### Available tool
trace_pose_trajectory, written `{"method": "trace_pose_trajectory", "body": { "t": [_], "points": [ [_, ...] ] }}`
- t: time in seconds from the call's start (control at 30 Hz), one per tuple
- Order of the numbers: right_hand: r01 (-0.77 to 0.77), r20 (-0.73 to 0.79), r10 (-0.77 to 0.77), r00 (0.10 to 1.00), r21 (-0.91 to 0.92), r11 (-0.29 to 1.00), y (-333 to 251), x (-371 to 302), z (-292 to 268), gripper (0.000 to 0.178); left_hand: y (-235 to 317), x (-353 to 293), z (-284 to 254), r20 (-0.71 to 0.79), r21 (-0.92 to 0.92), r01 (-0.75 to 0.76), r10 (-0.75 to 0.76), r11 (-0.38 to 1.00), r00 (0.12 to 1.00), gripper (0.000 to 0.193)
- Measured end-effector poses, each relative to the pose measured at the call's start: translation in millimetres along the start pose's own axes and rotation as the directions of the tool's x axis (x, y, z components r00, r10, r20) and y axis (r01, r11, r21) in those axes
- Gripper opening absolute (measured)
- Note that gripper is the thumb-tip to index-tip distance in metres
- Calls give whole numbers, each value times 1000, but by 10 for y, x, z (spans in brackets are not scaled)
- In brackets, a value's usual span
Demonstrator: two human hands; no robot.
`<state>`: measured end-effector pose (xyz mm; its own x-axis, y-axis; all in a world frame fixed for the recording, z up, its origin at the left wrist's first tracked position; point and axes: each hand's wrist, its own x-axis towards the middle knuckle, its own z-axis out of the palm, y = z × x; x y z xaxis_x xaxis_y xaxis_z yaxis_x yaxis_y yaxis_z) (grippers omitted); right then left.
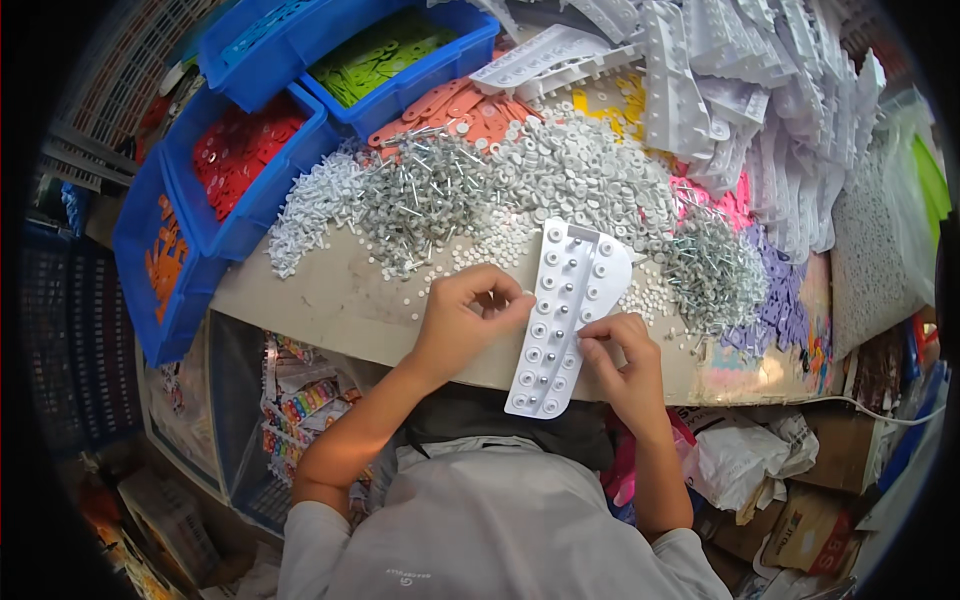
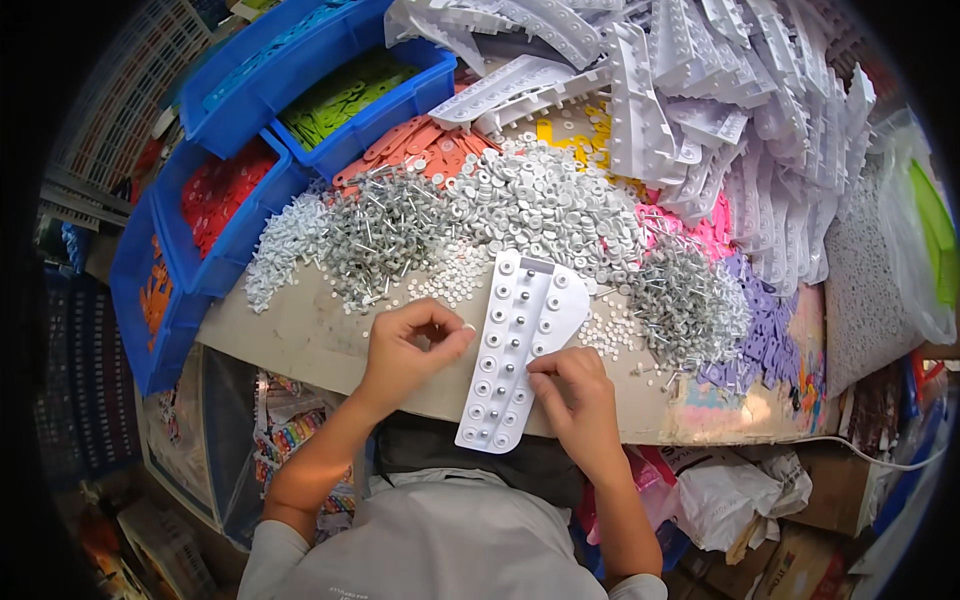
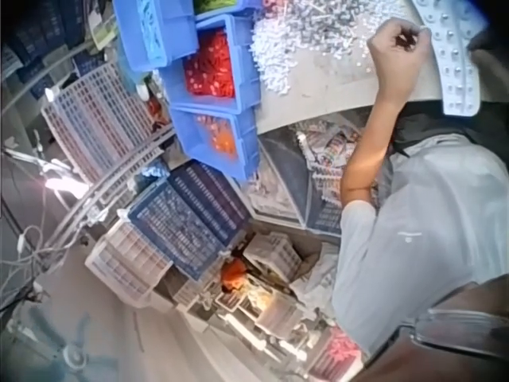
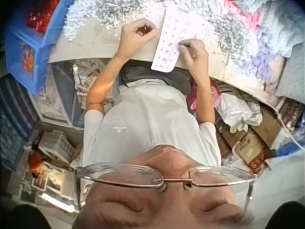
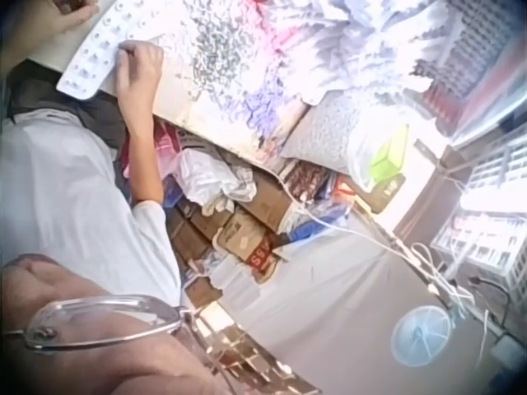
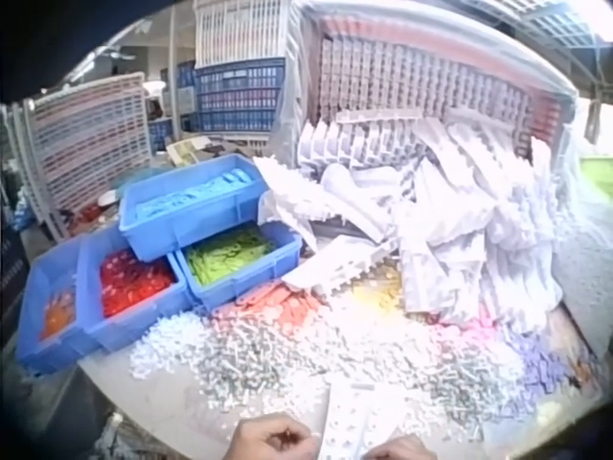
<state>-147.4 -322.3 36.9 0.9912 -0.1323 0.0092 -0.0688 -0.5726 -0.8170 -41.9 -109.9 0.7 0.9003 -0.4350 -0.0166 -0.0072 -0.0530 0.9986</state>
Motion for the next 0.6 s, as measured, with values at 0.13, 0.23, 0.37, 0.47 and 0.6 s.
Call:
{"method": "trace_pose_trajectory", "body": {
  "t": [0.13, 0.23, 0.37, 0.47, 0.6],
  "points": [
    [30, -10, -30, 999, -27, 999, 2, 18, 35, 8, 97, -105, 95, -44, -141, 84, -91, 986, 995, 10],
    [11, -14, -12, 1000, -59, 998, -5, 9, 61, 8, 79, -114, 73, 69, 98, -89, 82, 991, 994, 11],
    [119, -49, -131, 990, -193, 974, 44, -9, 95, 13, 31, -156, 131, 173, 247, -266, 228, 932, 958, 11],
    [280, -64, -315, 947, -316, 906, 137, -27, 145, 17, 34, -160, 188, 173, 369, -290, 241, 883, 955, 7],
    [359, -73, -403, 912, -330, 873, 161, -15, 141, 22, 74, -168, 212, 194, 454, -304, 240, 837, 951, 8]
  ]
}}
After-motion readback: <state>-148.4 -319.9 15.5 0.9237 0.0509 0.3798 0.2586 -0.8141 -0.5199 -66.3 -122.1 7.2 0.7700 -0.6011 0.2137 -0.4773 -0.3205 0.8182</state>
